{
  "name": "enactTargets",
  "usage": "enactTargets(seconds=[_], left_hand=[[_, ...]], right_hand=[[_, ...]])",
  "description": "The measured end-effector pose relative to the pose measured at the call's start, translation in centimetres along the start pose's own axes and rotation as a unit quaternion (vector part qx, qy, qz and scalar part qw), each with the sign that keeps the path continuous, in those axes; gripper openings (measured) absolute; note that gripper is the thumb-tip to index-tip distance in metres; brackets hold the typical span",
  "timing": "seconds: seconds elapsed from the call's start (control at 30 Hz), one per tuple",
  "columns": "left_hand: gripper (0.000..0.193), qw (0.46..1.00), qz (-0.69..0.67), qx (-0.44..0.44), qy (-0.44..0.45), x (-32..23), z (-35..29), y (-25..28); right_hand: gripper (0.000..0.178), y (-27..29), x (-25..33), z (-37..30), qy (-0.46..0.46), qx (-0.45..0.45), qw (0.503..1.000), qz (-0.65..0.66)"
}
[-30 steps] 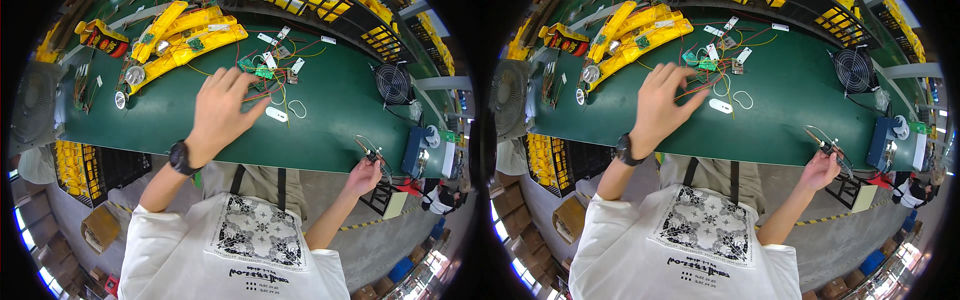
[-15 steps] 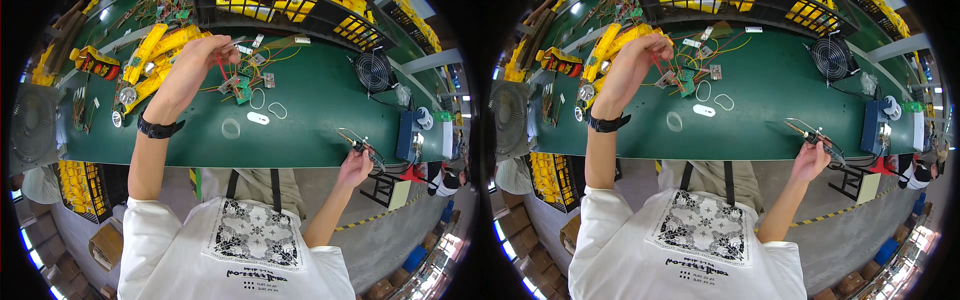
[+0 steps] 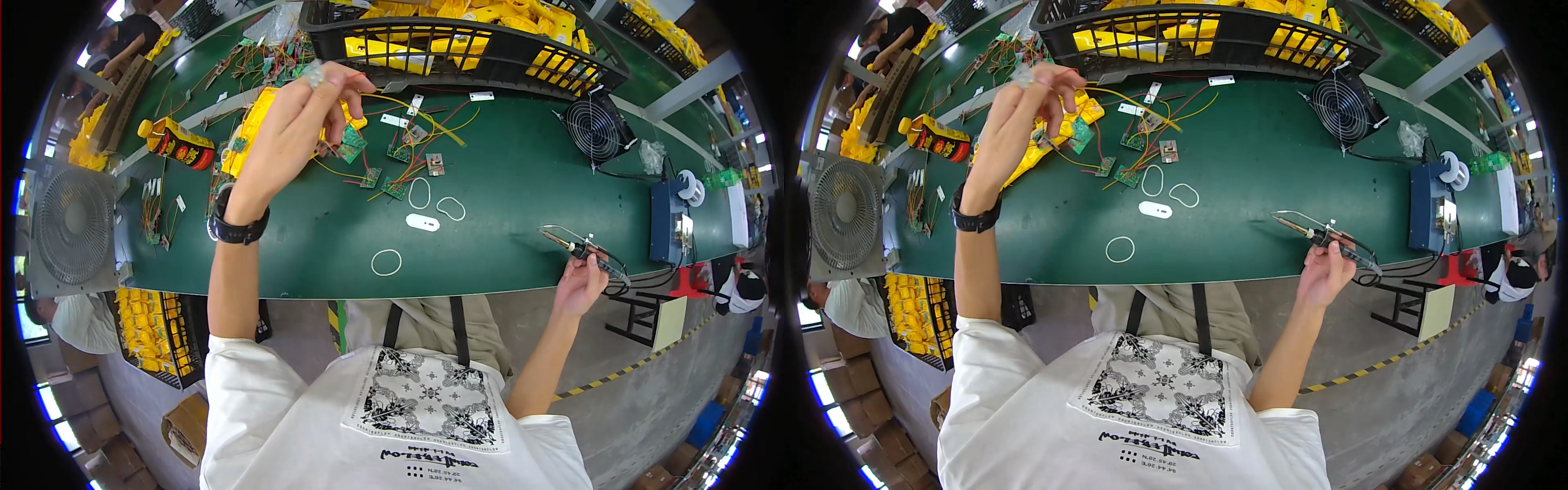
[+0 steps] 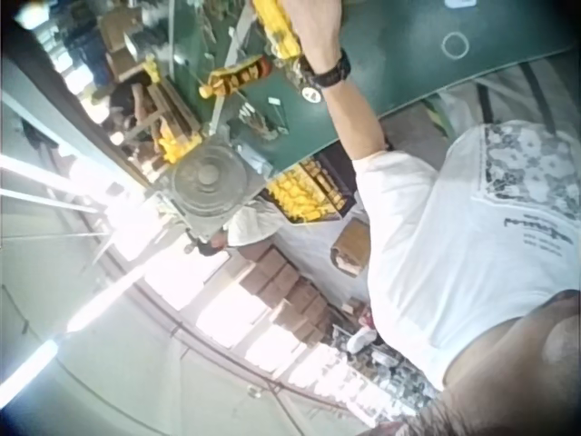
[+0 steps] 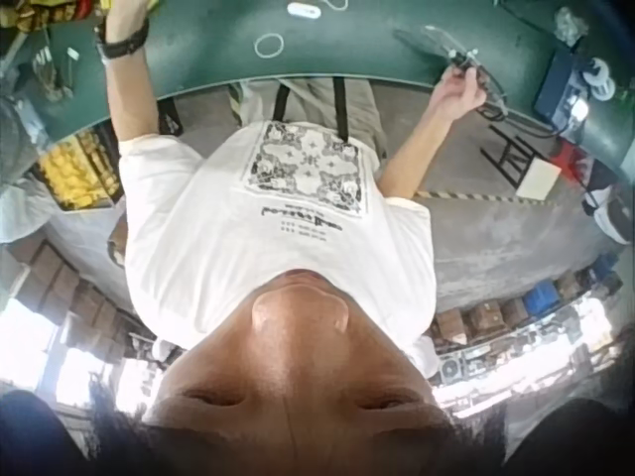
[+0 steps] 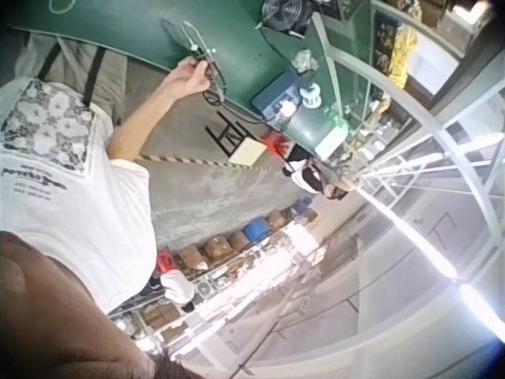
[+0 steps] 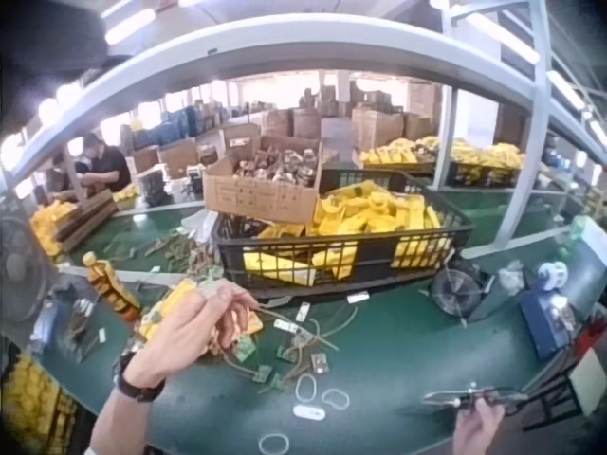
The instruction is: The person solders wires from circuit boards to LED panels using a soldering iron, repeatedly picking up components from the table, aligning the wires, and soldering the connections.
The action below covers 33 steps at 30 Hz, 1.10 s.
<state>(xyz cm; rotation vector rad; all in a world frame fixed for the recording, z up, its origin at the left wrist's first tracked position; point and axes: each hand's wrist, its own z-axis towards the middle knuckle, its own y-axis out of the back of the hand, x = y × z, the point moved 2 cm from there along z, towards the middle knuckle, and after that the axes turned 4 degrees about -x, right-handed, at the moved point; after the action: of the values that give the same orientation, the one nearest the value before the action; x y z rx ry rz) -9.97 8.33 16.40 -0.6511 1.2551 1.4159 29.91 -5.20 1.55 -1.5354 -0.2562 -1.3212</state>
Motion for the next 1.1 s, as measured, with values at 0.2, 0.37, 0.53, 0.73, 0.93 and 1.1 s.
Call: enactTargets(seconds=[0.2, 0.37, 0.53, 0.73, 0.93, 1.1], left_hand=[[0.034, 0.996, -0.025, 0.059, 0.066, -1.2, -0.3, 1.1], [0.021, 0.991, -0.020, 0.064, 0.112, 0.9, 0.3, 2.6], [0.032, 0.985, 0.104, -0.010, 0.141, -0.2, -0.4, 2.7], [0.039, 0.998, 0.039, -0.052, 0.011, -1.5, 0.3, 4.8], [0.037, 0.997, -0.048, -0.011, -0.052, -4.9, 2.1, 4.3], [0.038, 0.985, -0.152, -0.026, -0.074, -7.4, 3.3, 1.0]], right_hand=[[0.019, -0.1, 0.1, -0.2, -0.007, 0.000, 1.000, 0.007], [0.020, 0.0, 0.1, 0.0, -0.006, 0.002, 1.000, 0.006], [0.021, -0.2, 0.2, -0.1, -0.015, 0.001, 1.000, 0.007], [0.021, -0.1, 0.1, 0.0, -0.014, -0.002, 1.000, 0.020], [0.021, 0.2, 0.0, 0.1, -0.012, 0.008, 0.999, 0.034], [0.022, 0.2, 0.1, 0.2, -0.017, -0.002, 0.999, 0.031]])
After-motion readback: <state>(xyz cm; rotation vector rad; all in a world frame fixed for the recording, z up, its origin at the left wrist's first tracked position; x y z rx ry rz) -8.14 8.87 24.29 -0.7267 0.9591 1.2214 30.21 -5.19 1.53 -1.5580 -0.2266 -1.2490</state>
